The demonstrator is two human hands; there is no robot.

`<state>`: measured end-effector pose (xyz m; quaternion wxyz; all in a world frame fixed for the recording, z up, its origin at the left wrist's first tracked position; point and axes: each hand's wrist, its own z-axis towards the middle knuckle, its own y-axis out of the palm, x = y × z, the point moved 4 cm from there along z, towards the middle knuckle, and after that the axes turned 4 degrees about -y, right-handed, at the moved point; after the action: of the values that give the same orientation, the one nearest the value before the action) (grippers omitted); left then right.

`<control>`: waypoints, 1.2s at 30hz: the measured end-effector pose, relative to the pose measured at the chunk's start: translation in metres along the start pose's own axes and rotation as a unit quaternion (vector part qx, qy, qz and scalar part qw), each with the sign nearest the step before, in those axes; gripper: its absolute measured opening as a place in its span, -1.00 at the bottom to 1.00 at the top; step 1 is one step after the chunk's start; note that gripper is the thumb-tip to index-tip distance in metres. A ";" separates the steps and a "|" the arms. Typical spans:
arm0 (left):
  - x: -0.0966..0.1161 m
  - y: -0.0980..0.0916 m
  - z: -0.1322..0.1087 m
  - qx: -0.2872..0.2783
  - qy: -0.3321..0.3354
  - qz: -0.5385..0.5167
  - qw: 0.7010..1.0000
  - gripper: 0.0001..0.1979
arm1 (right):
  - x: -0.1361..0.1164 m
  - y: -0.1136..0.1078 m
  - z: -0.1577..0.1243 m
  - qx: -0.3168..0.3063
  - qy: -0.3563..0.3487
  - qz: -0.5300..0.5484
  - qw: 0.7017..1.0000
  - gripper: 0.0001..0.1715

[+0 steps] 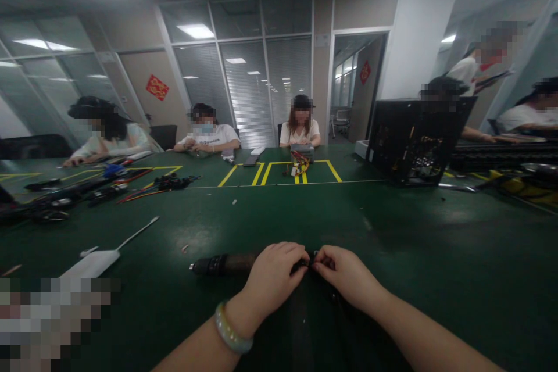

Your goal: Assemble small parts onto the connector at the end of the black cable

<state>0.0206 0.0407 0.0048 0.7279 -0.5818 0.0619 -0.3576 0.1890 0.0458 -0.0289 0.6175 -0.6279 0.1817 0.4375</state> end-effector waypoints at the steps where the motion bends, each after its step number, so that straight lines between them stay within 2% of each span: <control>1: -0.001 0.000 0.000 0.003 -0.009 0.001 1.000 -0.82 | 0.000 0.000 0.000 0.000 0.002 0.000 1.000 -0.89; 5: -0.002 -0.001 0.001 0.011 -0.039 0.008 0.999 -0.82 | -0.001 -0.001 0.000 0.002 0.007 -0.001 1.000 -0.89; 9: -0.001 0.000 0.001 0.000 -0.022 0.007 1.000 -0.89 | -0.003 -0.002 -0.001 0.005 0.006 -0.005 1.000 -0.89; 24: -0.002 0.001 0.000 0.008 -0.015 0.006 1.000 -0.84 | -0.006 -0.004 0.000 0.007 0.004 -0.017 1.000 -0.90; 36: -0.002 0.001 0.001 0.008 -0.005 0.006 1.000 -0.89 | 0.001 -0.001 0.001 -0.008 0.016 0.021 1.000 -0.87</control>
<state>0.0200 0.0426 0.0033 0.7349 -0.5774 0.0596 -0.3506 0.1895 0.0469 -0.0290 0.6004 -0.6356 0.2010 0.4417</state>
